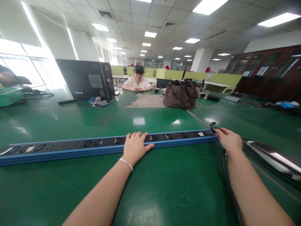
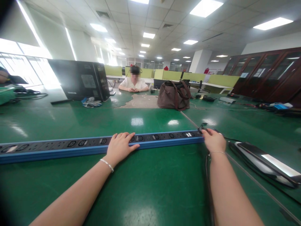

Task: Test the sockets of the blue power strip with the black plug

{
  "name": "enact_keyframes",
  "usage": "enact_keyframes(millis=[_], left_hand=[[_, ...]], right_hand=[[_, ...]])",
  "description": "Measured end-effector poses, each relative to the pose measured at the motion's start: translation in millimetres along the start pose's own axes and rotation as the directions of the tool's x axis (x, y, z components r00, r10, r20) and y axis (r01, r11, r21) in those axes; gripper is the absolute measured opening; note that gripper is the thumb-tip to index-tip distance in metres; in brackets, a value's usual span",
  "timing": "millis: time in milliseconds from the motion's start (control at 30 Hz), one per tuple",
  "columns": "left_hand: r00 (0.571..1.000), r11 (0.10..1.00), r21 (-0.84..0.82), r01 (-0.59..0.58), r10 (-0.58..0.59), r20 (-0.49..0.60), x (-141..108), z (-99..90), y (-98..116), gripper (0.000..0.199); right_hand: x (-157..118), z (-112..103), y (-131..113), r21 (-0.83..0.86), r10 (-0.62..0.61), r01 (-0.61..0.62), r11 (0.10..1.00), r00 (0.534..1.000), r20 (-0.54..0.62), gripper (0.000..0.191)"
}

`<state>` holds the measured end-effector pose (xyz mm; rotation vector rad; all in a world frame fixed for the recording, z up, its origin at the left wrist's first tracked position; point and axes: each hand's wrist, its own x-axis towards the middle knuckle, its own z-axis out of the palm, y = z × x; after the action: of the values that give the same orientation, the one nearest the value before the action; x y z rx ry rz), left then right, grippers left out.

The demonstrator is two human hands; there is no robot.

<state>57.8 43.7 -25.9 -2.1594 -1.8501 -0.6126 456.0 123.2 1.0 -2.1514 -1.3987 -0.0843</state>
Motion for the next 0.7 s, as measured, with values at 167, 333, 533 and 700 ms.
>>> enact_keyframes(millis=[167,333,533,700], left_hand=[[1.0,1.0,0.009,0.007,-0.007,0.019,0,-0.9,1,0.058],[1.0,1.0,0.022,-0.004,0.003,0.012,0,-0.5,0,0.058],[1.0,1.0,0.015,-0.01,0.01,-0.008,0,1.6,-1,0.058],[1.0,1.0,0.014,-0.003,0.003,-0.004,0,1.0,-1,0.059]], right_hand=[[-3,-11,-10,0.014,0.131,-0.132,0.991,0.99,0.061,0.055],[-4,-7,-13,-0.04,0.149,-0.147,0.988,0.988,0.04,0.052],[-2,-3,-13,-0.092,0.117,-0.112,0.989,0.992,0.047,0.052],[-2,-4,-11,-0.123,0.118,-0.112,0.986,0.992,0.042,0.053]])
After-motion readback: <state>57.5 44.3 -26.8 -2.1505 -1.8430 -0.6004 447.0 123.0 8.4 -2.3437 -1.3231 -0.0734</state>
